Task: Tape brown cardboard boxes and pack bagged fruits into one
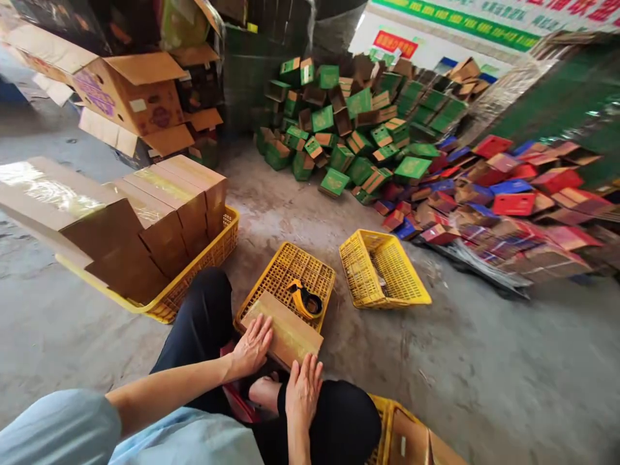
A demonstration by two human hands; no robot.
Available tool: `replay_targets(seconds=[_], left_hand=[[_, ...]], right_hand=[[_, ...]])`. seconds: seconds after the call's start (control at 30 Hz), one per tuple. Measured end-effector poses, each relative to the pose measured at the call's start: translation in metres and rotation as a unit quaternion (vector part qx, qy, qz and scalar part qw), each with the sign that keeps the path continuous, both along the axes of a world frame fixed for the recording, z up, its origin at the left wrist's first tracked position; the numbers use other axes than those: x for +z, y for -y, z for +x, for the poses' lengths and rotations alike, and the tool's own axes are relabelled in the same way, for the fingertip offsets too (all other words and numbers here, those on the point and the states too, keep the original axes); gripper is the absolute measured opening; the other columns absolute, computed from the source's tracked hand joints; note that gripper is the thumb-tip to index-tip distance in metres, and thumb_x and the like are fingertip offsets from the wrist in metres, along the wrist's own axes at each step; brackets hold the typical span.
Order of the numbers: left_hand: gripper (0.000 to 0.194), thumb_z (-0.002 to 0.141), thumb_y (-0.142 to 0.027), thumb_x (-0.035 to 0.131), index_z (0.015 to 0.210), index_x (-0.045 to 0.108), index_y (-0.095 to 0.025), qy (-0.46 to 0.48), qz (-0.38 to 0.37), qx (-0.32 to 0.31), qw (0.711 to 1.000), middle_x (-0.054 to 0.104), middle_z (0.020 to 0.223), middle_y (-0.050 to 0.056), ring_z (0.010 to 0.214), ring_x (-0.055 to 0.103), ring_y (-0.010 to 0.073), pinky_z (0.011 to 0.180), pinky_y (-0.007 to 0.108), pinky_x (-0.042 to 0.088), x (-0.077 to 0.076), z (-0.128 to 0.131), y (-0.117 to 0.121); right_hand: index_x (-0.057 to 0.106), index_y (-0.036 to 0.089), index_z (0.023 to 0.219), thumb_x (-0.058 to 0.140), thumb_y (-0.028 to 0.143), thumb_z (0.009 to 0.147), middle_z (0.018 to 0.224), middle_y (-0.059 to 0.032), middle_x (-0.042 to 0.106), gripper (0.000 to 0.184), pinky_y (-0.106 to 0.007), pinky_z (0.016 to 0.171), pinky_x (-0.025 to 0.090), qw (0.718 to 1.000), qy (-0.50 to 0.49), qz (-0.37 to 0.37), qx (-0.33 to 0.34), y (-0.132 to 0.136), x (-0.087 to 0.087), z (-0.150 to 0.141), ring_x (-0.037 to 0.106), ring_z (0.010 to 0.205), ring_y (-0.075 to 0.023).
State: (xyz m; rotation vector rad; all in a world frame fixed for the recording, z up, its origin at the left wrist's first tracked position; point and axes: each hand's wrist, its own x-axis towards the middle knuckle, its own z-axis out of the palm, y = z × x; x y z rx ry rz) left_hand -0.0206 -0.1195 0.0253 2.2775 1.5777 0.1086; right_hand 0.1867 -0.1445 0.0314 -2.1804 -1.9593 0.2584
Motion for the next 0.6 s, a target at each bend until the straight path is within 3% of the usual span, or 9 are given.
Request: replay_targets(seconds=[0.17,0.27,0.37,0.47,0.53,0.6], left_hand=[[0.087,0.089,-0.040,0.063,0.162,0.027,-0.010,0.050,0.033,-0.052,0.997,0.005,0.170,0.026,0.157,0.000,0.0454,0.123,0.067,0.015,-0.002,0.037,-0.001],[0.086,0.089,-0.041,0.066,0.162,0.030,-0.014,0.076,0.052,-0.056,0.994,0.010,0.171,0.023,0.158,0.006,0.0454,0.124,0.066,0.015,-0.005,0.039,-0.006],[0.085,0.088,-0.037,0.069,0.162,0.030,-0.022,0.086,0.061,-0.056,0.993,0.012,0.172,0.018,0.158,0.015,0.0394,0.125,0.061,0.017,-0.003,0.019,-0.016],[0.087,0.086,-0.038,0.073,0.162,0.031,-0.026,0.080,0.060,-0.015,0.995,0.011,0.173,0.016,0.159,0.016,0.0361,0.126,0.057,0.018,0.004,-0.015,-0.025],[0.095,0.084,-0.050,0.076,0.162,0.030,-0.024,0.075,0.055,0.026,0.995,0.011,0.172,0.017,0.159,0.014,0.0367,0.127,0.056,0.017,0.008,-0.036,-0.029],[0.102,0.083,-0.068,0.070,0.163,0.028,-0.019,0.075,0.048,0.070,0.994,0.014,0.172,0.019,0.158,0.015,0.0384,0.127,0.056,0.018,0.010,-0.050,-0.032]], right_hand=[[0.053,0.000,0.148,0.008,0.062,0.103,0.157,-0.0262,0.046,0.089,-0.059,0.117,0.035,1.000,-0.007,-0.003,0.019,-0.001,0.003,-0.004,0.035,0.151,-0.0412],[0.054,0.002,0.148,0.005,0.065,0.102,0.155,-0.0264,0.048,0.093,-0.059,0.114,0.038,1.000,-0.017,0.006,0.024,-0.002,0.004,-0.001,0.040,0.148,-0.0420],[0.049,0.001,0.152,0.002,0.072,0.098,0.157,-0.0291,0.043,0.100,-0.060,0.109,0.043,0.999,-0.027,0.013,0.039,-0.004,0.002,0.005,0.042,0.146,-0.0446],[0.044,-0.001,0.154,0.004,0.078,0.095,0.158,-0.0319,0.040,0.106,-0.060,0.105,0.046,0.997,-0.065,0.014,0.046,-0.007,-0.003,0.010,0.045,0.143,-0.0468],[0.042,-0.003,0.153,0.007,0.083,0.092,0.158,-0.0341,0.039,0.111,-0.056,0.106,0.047,0.994,-0.106,0.008,0.032,-0.011,-0.007,0.015,0.048,0.141,-0.0469],[0.038,-0.006,0.155,0.011,0.087,0.089,0.150,-0.0370,0.047,0.117,-0.052,0.102,0.050,0.990,-0.138,-0.002,0.001,-0.016,-0.011,0.021,0.056,0.134,-0.0466]])
